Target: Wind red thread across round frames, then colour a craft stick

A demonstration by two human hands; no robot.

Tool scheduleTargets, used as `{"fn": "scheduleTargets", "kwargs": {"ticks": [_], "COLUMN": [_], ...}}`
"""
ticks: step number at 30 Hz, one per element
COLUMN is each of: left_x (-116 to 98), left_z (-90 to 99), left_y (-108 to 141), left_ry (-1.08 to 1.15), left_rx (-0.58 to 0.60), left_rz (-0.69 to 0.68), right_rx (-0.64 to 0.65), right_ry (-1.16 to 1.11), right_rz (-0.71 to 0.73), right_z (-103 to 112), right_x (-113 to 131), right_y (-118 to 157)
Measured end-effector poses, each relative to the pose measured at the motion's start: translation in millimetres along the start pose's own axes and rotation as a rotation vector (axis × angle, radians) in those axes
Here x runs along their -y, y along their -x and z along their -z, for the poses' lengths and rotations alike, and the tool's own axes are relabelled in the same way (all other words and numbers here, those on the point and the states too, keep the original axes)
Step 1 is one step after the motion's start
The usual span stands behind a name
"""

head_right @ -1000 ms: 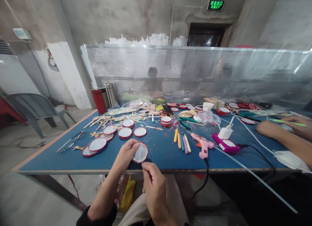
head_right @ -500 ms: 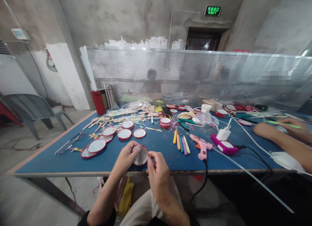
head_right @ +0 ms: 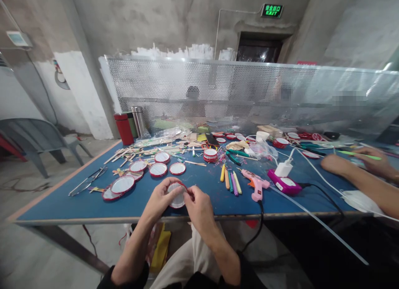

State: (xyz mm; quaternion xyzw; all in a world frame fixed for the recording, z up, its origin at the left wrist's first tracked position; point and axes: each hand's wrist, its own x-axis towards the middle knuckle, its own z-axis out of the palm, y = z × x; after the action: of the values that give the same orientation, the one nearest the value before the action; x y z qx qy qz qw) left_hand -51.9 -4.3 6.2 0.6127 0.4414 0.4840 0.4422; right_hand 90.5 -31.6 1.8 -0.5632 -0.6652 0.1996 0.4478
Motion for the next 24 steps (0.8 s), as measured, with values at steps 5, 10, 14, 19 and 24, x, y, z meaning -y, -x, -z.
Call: {"fn": "scheduleTargets", "kwargs": {"ticks": [5,10,14,19,24], "left_x": [4.1,1.0,-2.7,-2.2,3.1], "left_z": [-0.4,-0.6,-0.8,-1.7,-1.8], "left_y": [-1.3,-0.7,0.3,0.2,-2.8], "left_ry": [-0.068,-0.112,-0.119,-0.067,-0.043], "left_rx": [0.003,-0.069,-0.104,-0.126,-0.159], "left_rz": [0.002,0.008,0.017,0.046,0.050], "right_rx": [-0.042,-0.164,-0.098,-0.025,-0.016], "right_ry": [-0.039,-0.033,0.129,0.157,-0.140], "right_rz": [-0.017,0.078,0.257,0.153,0.021], "right_z": [-2.3,-6.4,-8.7,-7.2,-12.2], "right_x": [0.8,-2.6,-3.0,3.5,3.1], "right_y": [1.7,12.2,26.7,36.2,41.5]}}
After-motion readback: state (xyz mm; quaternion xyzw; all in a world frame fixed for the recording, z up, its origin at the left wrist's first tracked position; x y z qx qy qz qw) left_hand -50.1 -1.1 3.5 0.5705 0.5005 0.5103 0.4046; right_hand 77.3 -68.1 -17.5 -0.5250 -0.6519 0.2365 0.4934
